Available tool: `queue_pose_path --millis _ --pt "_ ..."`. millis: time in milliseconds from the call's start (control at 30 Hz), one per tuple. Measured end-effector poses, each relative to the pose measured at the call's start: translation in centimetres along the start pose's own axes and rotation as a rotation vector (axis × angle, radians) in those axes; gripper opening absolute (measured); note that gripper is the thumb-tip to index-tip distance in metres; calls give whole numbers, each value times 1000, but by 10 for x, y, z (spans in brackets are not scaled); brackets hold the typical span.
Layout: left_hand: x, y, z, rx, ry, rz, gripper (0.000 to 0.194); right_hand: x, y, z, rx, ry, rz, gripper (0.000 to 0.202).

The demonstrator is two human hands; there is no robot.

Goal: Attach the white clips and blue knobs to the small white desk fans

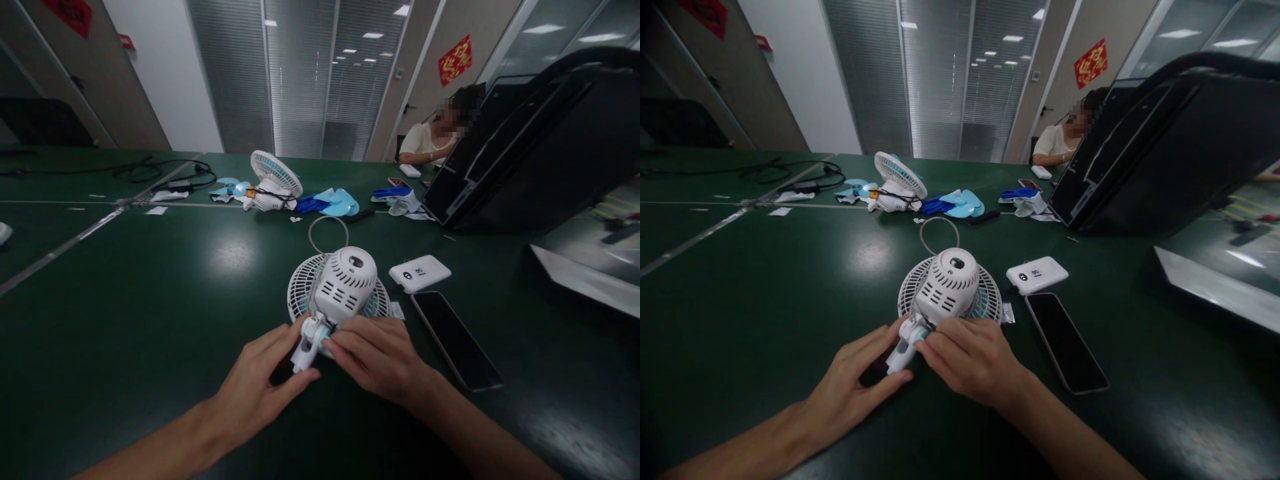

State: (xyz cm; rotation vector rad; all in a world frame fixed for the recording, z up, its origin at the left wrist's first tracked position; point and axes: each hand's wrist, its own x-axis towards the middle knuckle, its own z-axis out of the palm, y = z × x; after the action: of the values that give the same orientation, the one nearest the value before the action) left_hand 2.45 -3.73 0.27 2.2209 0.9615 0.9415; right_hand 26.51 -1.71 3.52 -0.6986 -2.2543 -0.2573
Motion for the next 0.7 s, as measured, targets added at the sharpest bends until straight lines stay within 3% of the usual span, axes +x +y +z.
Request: queue_pose_path --millis 133,200,267,400,700 --pt "2 1 -1 8 -10 -9 65 1 -4 4 -54 -29 34 17" --pt "3 2 -1 5 -10 -21 65 0 -1 1 -77 -40 22 14" --pt "3 3 -2 -7 -10 -33 63 -2 5 -4 -63 -63 -24 3" --pt "3 4 -2 -24 -16 -47 62 -5 18 -15 -21 -114 -208 26" --pt "1 3 -3 -11 13 -38 61 -1 21 -19 -43 -98 -252 21"
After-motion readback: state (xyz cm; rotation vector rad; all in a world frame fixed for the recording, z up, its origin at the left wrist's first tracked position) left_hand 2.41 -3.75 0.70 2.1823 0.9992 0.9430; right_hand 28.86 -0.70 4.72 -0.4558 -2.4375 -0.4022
